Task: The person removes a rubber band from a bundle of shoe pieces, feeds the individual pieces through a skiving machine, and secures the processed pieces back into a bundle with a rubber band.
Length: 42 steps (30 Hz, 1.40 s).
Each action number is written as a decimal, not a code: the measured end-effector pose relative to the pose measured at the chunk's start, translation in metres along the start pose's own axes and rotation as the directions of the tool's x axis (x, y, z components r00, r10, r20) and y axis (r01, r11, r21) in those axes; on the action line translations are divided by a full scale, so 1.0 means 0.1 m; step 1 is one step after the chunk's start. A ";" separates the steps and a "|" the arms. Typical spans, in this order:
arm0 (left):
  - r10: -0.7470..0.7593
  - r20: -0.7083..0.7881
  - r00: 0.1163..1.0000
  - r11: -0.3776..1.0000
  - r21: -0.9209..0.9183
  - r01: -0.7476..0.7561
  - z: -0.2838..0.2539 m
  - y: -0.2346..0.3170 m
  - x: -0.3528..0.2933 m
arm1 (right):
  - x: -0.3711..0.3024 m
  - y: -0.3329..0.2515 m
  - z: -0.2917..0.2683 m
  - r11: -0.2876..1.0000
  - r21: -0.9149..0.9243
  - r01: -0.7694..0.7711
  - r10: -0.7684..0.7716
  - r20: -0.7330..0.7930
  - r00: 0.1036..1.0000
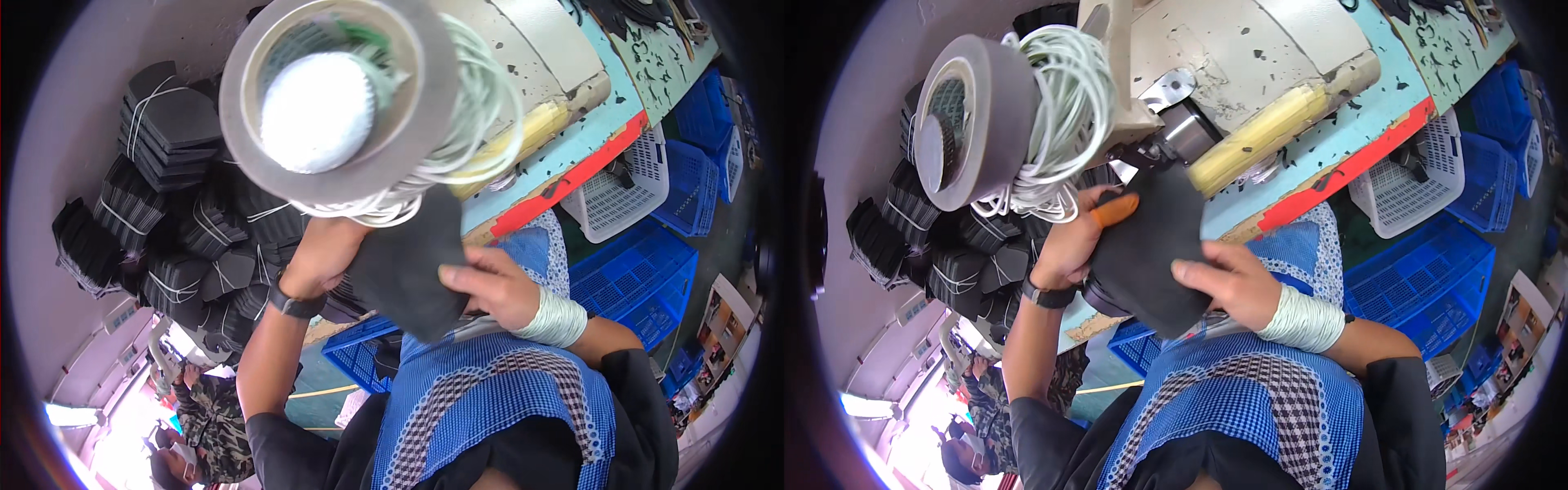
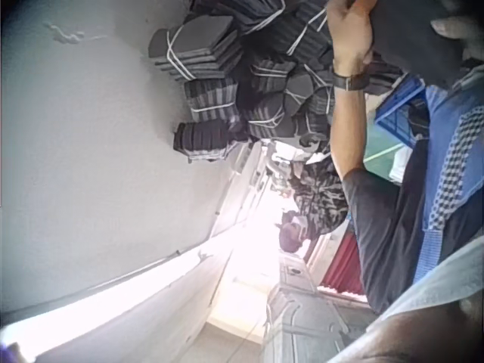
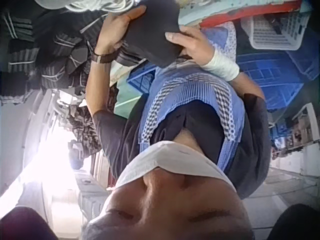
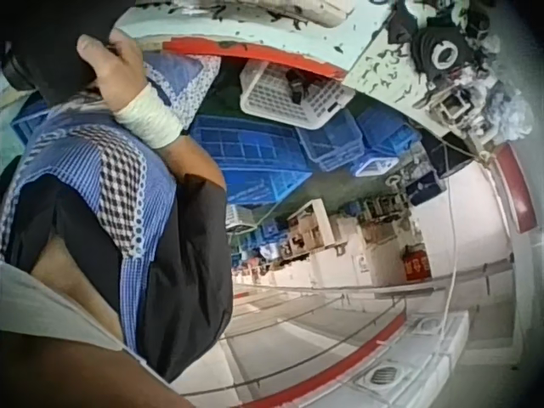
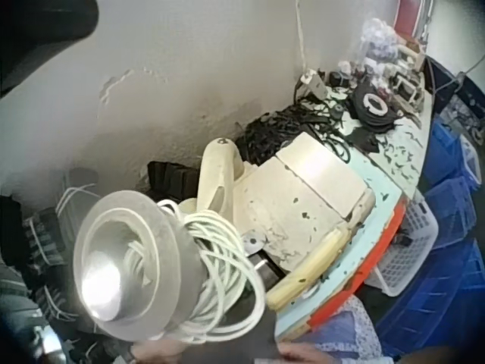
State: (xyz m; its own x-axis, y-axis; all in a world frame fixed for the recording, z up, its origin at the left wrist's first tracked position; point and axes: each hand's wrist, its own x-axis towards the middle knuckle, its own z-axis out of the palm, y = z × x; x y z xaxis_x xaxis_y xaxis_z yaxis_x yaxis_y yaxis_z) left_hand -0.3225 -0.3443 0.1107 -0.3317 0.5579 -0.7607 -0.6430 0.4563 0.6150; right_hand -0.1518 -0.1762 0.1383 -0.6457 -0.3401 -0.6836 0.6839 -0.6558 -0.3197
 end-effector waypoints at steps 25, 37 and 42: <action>-0.107 0.039 0.993 0.989 -0.098 0.111 -0.14 0.21 -0.10 | 0.05 -0.01 -0.04 0.978 -0.086 0.191 -0.196 -0.049 0.979; -0.113 -0.014 0.993 0.965 0.235 0.113 0.14 0.46 0.00 | 0.05 0.08 -0.01 0.902 -0.163 0.399 -0.418 -0.103 0.902; -0.005 -0.152 0.988 0.998 -0.057 -0.003 -0.04 0.22 0.07 | 0.04 -0.02 -0.12 0.943 -0.053 0.329 -0.333 -0.153 0.930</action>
State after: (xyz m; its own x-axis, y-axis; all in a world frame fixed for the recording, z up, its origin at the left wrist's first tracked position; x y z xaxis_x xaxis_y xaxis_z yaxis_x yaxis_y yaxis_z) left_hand -0.3418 -0.3332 0.1185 -0.4295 0.4433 -0.7868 -0.6804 0.4140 0.6047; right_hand -0.1517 -0.1683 0.1289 -0.7765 0.0055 -0.6301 0.4502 -0.6947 -0.5609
